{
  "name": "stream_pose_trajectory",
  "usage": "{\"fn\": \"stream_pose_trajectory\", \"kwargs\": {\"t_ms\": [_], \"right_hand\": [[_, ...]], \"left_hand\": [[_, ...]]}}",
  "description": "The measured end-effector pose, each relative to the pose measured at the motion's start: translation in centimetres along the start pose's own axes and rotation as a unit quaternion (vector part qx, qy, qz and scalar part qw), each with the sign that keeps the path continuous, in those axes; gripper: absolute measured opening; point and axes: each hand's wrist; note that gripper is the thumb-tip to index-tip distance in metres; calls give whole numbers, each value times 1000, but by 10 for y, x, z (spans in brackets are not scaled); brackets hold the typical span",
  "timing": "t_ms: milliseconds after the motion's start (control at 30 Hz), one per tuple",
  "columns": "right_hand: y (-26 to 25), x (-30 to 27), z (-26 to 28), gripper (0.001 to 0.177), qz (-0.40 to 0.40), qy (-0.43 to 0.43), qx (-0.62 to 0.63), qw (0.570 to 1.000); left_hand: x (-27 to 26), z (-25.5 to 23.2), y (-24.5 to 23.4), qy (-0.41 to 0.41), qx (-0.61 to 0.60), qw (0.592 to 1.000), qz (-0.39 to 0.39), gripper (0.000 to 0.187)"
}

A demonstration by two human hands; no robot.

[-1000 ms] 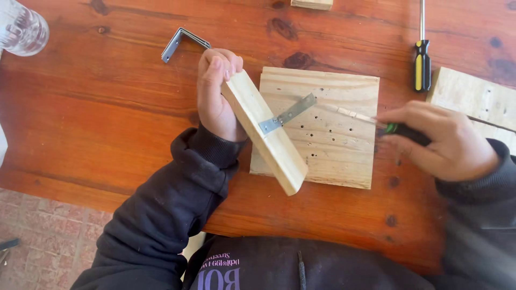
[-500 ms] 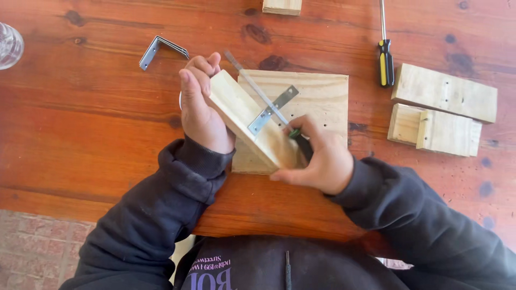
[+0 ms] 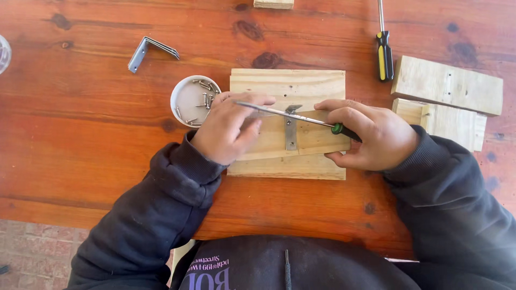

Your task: The person assembles a wooden structure by attaching metal brackets to wooden boards using a screwdriver and screws. They position the brackets, insert screws, and tighten them to secure the pieces together.

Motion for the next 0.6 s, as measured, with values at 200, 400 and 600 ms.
{"fn": "stream_pose_trajectory", "kwargs": {"t_ms": [200,400,600], "right_hand": [[8,4,2,50,42,-28,17,999],[16,2,-4,52,46,-12,33,998],[17,0,-10,53,58,-2,37,998]], "left_hand": [[-10,19,3,9,114,972,207,86],[4,3,6,7,160,967,197,79],[1,4,14,0,172,969,179,77]]}}
Point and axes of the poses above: each hand's wrist, its own x-axis towards the middle knuckle, its own y-axis out of the palm, z = x × y, and after that the axes turned 10 degrees about y, right-handed
